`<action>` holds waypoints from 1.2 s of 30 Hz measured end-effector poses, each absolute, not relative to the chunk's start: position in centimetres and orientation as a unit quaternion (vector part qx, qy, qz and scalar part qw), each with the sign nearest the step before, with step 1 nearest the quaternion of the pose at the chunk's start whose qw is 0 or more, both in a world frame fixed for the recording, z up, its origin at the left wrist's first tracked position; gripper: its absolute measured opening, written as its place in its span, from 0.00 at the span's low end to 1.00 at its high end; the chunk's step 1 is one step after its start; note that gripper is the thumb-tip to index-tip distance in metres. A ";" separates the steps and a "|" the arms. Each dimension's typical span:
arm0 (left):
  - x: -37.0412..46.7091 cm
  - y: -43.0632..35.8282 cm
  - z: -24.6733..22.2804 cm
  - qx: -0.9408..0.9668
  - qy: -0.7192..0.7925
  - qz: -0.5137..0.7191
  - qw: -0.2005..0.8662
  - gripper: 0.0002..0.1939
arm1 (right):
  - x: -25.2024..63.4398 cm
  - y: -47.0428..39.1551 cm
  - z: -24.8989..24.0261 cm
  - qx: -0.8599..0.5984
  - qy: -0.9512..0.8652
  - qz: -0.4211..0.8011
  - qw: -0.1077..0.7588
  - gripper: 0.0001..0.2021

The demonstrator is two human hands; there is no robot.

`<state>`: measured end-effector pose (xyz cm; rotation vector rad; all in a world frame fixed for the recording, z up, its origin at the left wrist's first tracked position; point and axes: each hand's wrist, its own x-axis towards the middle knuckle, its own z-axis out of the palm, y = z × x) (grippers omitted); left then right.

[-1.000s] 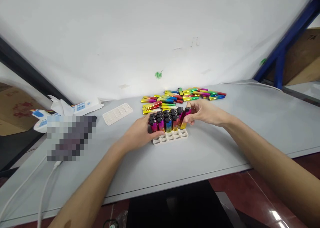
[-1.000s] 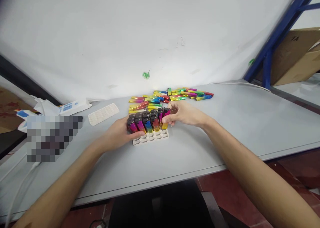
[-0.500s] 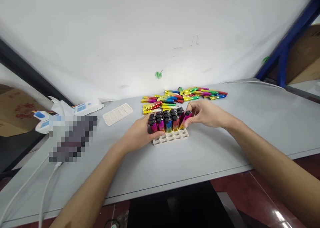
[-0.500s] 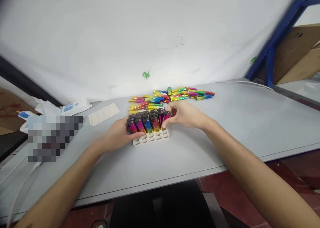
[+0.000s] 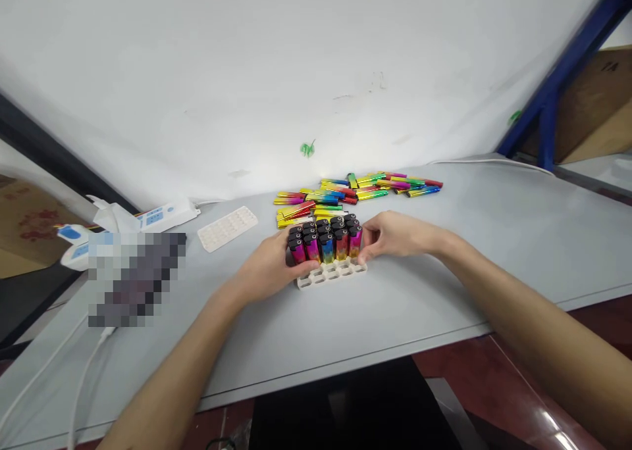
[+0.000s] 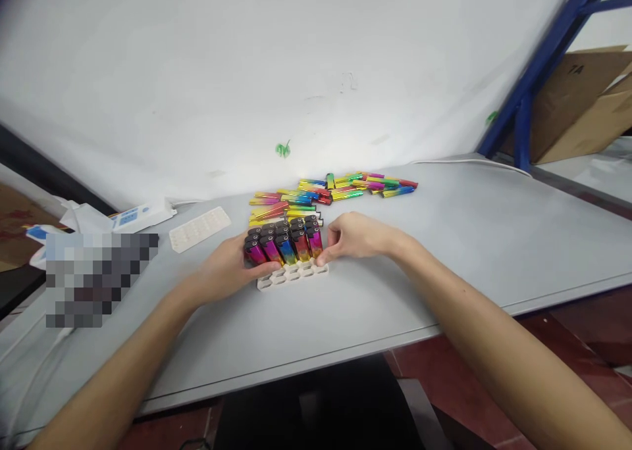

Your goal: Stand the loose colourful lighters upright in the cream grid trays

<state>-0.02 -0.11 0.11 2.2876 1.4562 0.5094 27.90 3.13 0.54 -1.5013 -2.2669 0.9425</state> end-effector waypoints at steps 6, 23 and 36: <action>-0.1 -0.2 0.1 0.814 0.517 0.183 0.193 0.30 | 32.6 5.7 0.0 -0.596 -0.714 0.271 0.247 0.14; -0.1 -0.2 0.1 0.816 0.511 0.182 0.199 0.30 | 34.0 8.8 -4.1 -0.752 -0.620 -0.050 0.218 0.20; -0.2 -0.1 0.0 0.816 0.511 0.181 0.199 0.32 | 31.7 7.0 -0.9 -0.541 -0.494 0.356 0.580 0.10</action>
